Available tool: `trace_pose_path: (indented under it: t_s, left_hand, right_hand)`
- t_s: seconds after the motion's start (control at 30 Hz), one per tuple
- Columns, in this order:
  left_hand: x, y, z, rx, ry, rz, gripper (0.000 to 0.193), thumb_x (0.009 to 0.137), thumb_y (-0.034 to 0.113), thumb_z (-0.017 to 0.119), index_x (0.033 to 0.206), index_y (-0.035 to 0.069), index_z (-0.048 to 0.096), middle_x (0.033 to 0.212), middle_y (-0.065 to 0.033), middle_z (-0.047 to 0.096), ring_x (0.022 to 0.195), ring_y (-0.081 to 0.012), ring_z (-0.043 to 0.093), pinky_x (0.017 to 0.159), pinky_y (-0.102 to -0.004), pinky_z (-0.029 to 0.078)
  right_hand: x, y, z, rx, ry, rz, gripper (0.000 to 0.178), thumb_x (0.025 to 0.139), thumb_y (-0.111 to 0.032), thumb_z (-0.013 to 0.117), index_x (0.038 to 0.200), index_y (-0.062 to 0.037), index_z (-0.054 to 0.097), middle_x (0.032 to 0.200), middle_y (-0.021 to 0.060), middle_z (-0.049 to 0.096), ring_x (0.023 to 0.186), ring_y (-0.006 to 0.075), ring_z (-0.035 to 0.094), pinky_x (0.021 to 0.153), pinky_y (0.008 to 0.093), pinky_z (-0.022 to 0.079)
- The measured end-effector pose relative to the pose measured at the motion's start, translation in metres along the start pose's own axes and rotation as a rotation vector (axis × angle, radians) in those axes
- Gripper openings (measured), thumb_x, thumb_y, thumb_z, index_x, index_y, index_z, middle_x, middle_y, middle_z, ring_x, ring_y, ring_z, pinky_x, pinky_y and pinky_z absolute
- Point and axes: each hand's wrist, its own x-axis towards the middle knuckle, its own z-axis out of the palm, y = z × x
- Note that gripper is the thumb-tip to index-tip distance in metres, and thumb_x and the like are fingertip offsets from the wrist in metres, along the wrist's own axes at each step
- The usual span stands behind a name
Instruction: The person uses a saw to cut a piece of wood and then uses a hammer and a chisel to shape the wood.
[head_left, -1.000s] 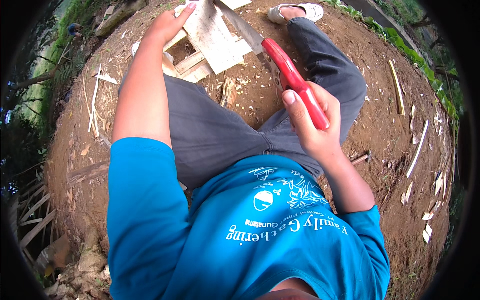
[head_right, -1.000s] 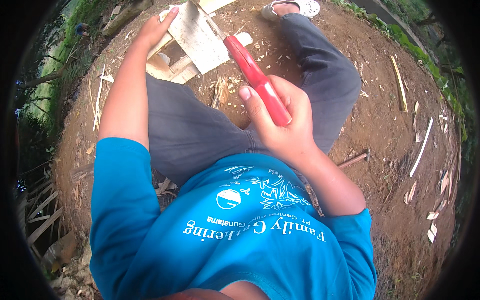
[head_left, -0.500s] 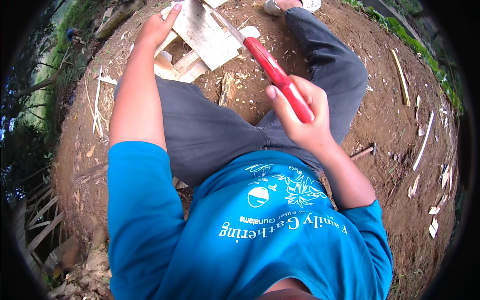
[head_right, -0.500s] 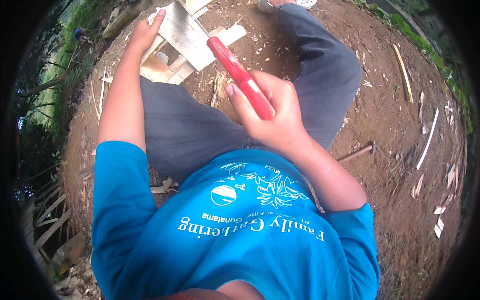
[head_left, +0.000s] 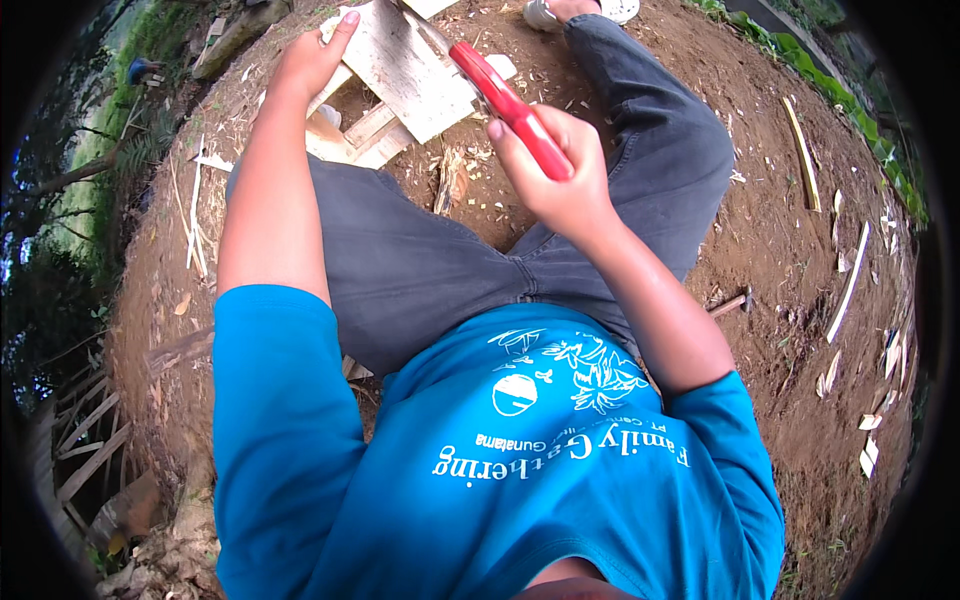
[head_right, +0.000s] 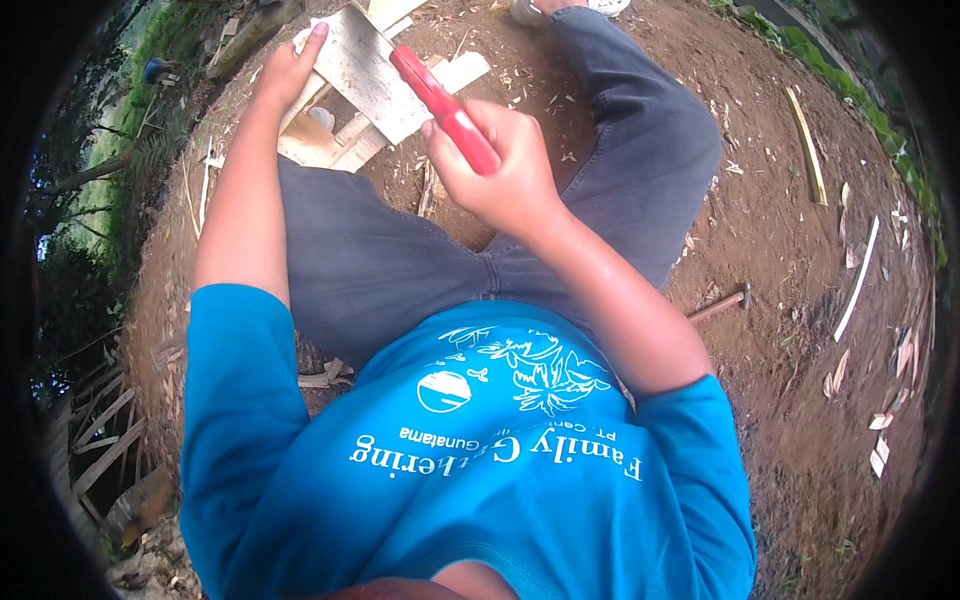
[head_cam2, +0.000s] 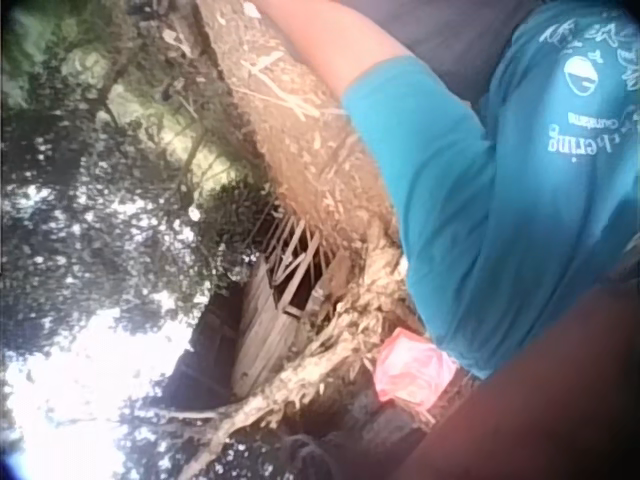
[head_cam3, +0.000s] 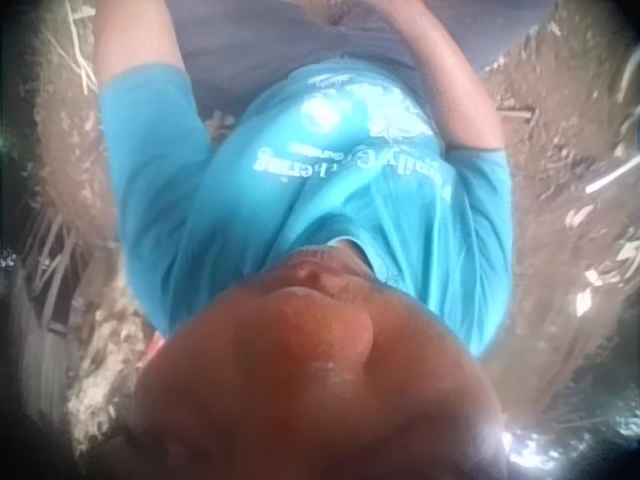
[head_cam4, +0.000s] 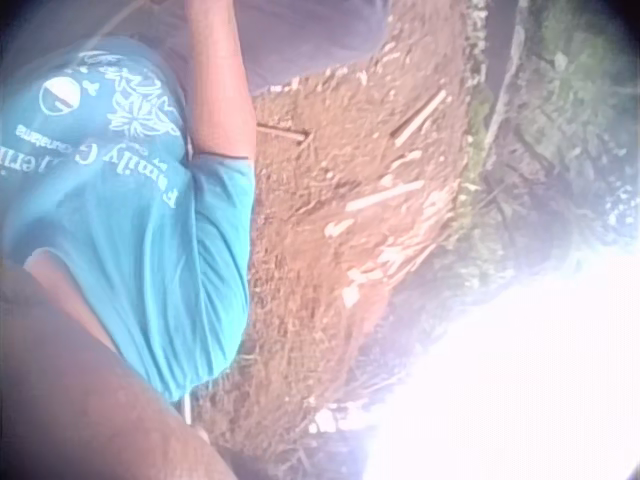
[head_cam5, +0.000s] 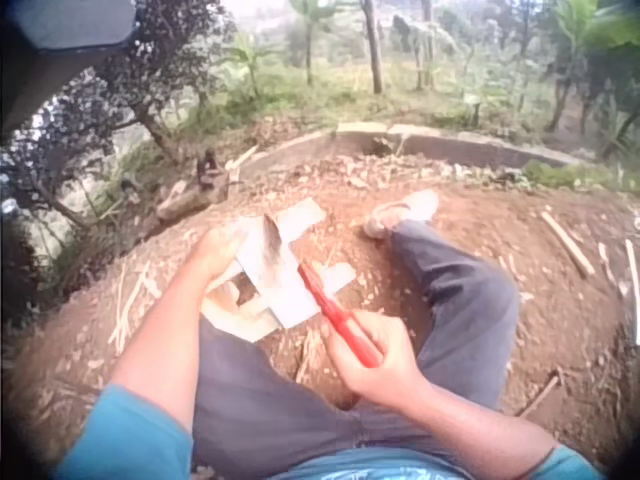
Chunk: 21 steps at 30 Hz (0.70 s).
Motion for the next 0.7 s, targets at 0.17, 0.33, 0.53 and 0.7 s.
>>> trace_pose_path:
  t_s: [0.17,0.33,0.53,0.7]
  left_hand:
    - [0.0,-0.007,0.003,0.009,0.113,0.005,0.111,0.087,0.089,0.041,0.139,-0.007,0.059,0.134,-0.0331,0.062,0.13,-0.0399,0.059,0.112,-0.0469,0.043]
    - [-0.033,0.02,0.001,0.192,0.004,0.08,0.106,0.087,0.09,0.04,0.141,0.001,0.06,0.134,-0.0266,0.065,0.126,-0.0378,0.063,0.106,-0.0511,0.049]
    - [-0.021,0.004,0.014,0.105,0.077,0.045,0.108,0.085,0.091,0.039,0.145,0.002,0.057,0.135,-0.0243,0.065,0.129,-0.0357,0.062,0.107,-0.0506,0.048]
    - [-0.017,0.024,0.003,0.057,0.03,0.019,0.111,0.087,0.089,0.039,0.139,-0.007,0.058,0.137,-0.0317,0.06,0.132,-0.0408,0.057,0.112,-0.047,0.043]
  right_hand:
    - [0.04,0.005,0.015,-0.001,-0.005,-0.034,0.038,0.093,-0.021,0.072,0.064,-0.0056,0.053,0.055,-0.0009,0.05,0.055,0.0045,0.045,0.05,0.0293,0.037]
    - [-0.012,-0.001,0.007,0.065,-0.015,0.09,0.043,0.092,-0.024,0.076,0.064,-0.0057,0.05,0.056,-0.0009,0.051,0.056,0.0056,0.045,0.051,0.0301,0.037]
    - [0.005,-0.001,0.027,0.096,0.187,-0.093,0.034,0.092,-0.026,0.079,0.094,-0.0048,0.052,0.07,0.0038,0.064,0.061,0.0078,0.057,0.059,0.0255,0.047]
    - [0.025,-0.026,0.019,0.025,-0.055,-0.051,0.041,0.098,-0.018,0.068,0.136,-0.0044,0.06,0.101,0.0137,0.076,0.078,0.0174,0.073,0.074,0.0302,0.056]
